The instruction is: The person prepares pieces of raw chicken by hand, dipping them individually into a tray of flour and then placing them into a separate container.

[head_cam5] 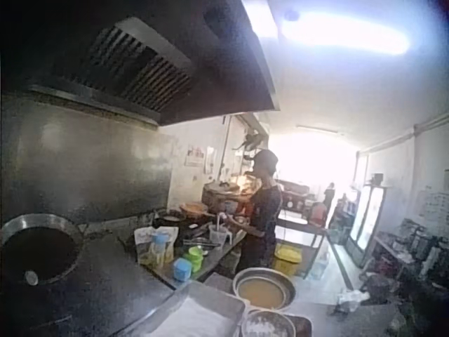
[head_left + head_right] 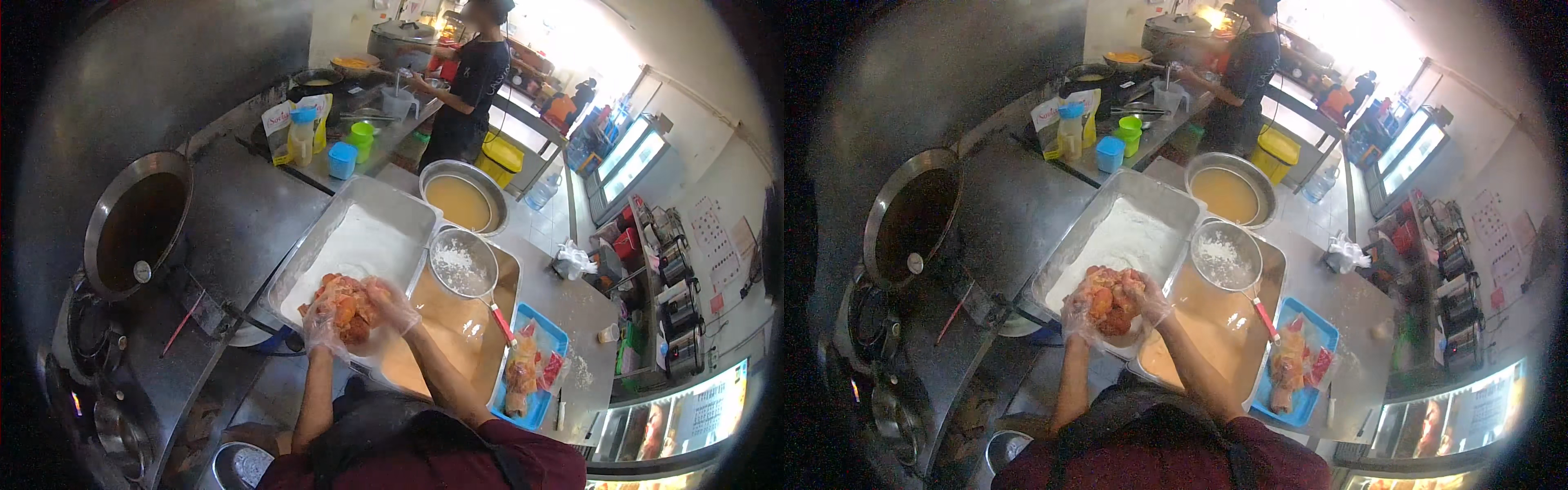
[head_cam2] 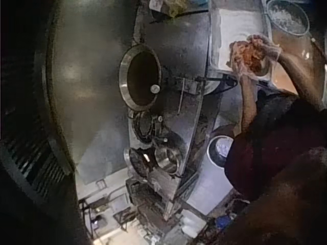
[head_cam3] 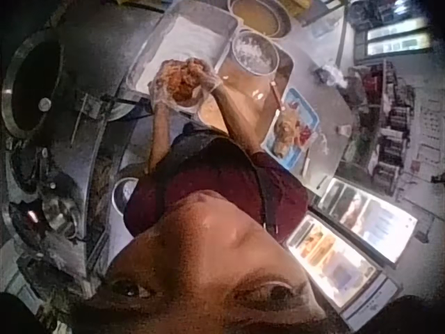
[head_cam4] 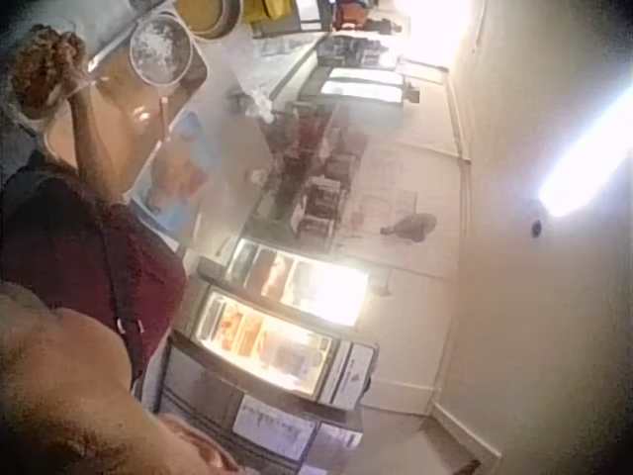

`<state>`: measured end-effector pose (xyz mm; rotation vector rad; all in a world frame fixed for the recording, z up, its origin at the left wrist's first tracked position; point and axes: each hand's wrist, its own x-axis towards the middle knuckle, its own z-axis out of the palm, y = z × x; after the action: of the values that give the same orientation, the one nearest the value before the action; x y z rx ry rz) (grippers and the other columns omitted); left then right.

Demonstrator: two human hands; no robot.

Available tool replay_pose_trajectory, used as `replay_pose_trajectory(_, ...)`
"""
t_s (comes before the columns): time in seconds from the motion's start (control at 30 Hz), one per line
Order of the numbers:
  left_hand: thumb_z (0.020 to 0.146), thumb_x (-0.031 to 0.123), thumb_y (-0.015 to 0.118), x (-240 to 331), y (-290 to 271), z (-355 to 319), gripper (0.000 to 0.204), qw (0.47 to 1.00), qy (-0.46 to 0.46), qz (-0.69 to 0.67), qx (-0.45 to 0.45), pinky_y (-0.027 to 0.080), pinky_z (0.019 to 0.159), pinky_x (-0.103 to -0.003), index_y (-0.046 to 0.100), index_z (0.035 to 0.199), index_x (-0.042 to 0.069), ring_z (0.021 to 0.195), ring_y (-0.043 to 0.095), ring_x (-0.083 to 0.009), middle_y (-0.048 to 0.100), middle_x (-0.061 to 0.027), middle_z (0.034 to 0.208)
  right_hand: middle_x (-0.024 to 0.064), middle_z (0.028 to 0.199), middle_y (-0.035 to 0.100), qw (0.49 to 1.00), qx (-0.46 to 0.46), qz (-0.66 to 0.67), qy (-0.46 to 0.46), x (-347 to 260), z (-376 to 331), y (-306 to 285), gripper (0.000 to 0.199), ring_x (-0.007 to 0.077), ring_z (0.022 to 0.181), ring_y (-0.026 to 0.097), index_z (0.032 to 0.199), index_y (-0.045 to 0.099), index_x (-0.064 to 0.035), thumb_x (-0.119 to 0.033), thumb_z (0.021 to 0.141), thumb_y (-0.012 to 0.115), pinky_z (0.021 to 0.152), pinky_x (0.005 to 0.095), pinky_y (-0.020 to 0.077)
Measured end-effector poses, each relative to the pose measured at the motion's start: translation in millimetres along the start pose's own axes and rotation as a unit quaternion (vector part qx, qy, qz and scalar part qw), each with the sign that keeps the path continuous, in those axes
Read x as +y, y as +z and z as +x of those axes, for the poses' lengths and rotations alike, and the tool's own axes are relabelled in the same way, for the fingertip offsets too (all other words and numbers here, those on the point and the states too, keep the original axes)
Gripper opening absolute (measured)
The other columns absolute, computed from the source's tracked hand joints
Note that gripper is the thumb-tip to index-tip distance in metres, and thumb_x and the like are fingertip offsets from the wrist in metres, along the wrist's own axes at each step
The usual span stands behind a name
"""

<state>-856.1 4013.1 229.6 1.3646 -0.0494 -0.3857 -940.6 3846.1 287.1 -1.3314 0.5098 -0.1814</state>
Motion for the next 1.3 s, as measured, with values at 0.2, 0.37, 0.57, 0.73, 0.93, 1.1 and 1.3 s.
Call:
replay_pose_trajectory(0.2,0.083,0.008,0.068,-13.3,1.0,1.2,0.039,0.986,-0.001,-0.164,-0.018,0.053,0.084,-0.031,0.061,0.121,0.007,0.098,0.059,-0.0196,0.060,-0.0074,0.116,0.0077,0.114,0.062,0.997,0.014,-0.015,-0.070,37.3,18.5,-13.7,0.052,0.0165,0.102,0.060,0.126,0.057,-0.0065,-0.046,0.092,0.061,0.086,0.0300,0.0520)
replay_pose_trajectory(0.37,0.083,0.009,0.069,-15.9,-10.4,9.8,0.047,0.988,-0.069,-0.141,0.011,0.054,0.081,-0.035,0.055,0.128,0.008,0.099,0.060,-0.0206,0.060,-0.0072,0.114,0.0081,0.115,0.062,0.997,0.040,-0.055,-0.023,23.9,10.2,-5.2,0.052,0.0178,0.104,0.060,0.126,0.055,-0.0045,-0.043,0.092,0.063,0.088,0.0309,0.0517)
replay_pose_trajectory(0.57,0.087,0.010,0.066,3.5,-2.8,-2.9,0.038,0.997,-0.009,-0.071,-0.021,0.055,0.075,-0.039,0.056,0.123,0.009,0.095,0.060,-0.0221,0.060,-0.0060,0.109,0.0083,0.115,0.062,0.999,0.030,0.014,-0.034,35.5,13.8,-11.8,0.056,0.0200,0.103,0.061,0.128,0.053,-0.0041,-0.043,0.090,0.066,0.085,0.0341,0.0534)
replay_pose_trajectory(0.73,0.089,0.010,0.064,-0.2,-2.3,1.5,0.039,0.984,-0.070,-0.166,-0.007,0.055,0.073,-0.041,0.054,0.126,0.008,0.095,0.060,-0.0227,0.060,-0.0069,0.112,0.0079,0.103,0.064,0.996,0.070,-0.047,-0.034,28.9,12.8,-8.5,0.055,0.0146,0.093,0.060,0.123,0.056,-0.0001,-0.045,0.092,0.062,0.081,0.0288,0.0502)
replay_pose_trajectory(0.93,0.089,0.012,0.065,-20.1,-15.1,12.1,0.040,0.985,-0.039,-0.158,-0.051,0.054,0.079,-0.038,0.055,0.127,0.006,0.101,0.059,-0.0230,0.059,-0.0086,0.117,0.0056,0.097,0.065,0.997,0.050,-0.041,-0.030,29.3,16.2,-19.5,0.045,0.0139,0.085,0.061,0.116,0.058,0.0004,-0.036,0.091,0.066,0.073,0.0288,0.0519)
replay_pose_trajectory(1.1,0.086,0.011,0.067,-19.4,-13.0,11.6,0.047,0.978,-0.002,-0.195,-0.067,0.051,0.090,-0.033,0.053,0.130,0.003,0.108,0.058,-0.0227,0.058,-0.0103,0.123,0.0064,0.095,0.065,0.997,0.055,-0.034,-0.052,31.3,16.6,-16.1,0.040,0.0142,0.082,0.062,0.114,0.057,0.0010,-0.032,0.092,0.064,0.071,0.0283,0.0532)
replay_pose_trajectory(1.3,0.085,0.009,0.066,-19.4,-11.3,8.6,0.046,0.960,-0.027,-0.267,-0.082,0.051,0.093,-0.036,0.053,0.129,0.001,0.110,0.057,-0.0236,0.058,-0.0109,0.122,0.0077,0.100,0.065,0.999,0.017,0.027,-0.043,44.3,25.2,-25.6,0.033,0.0157,0.088,0.064,0.112,0.056,0.0014,-0.025,0.093,0.062,0.075,0.0296,0.0539)
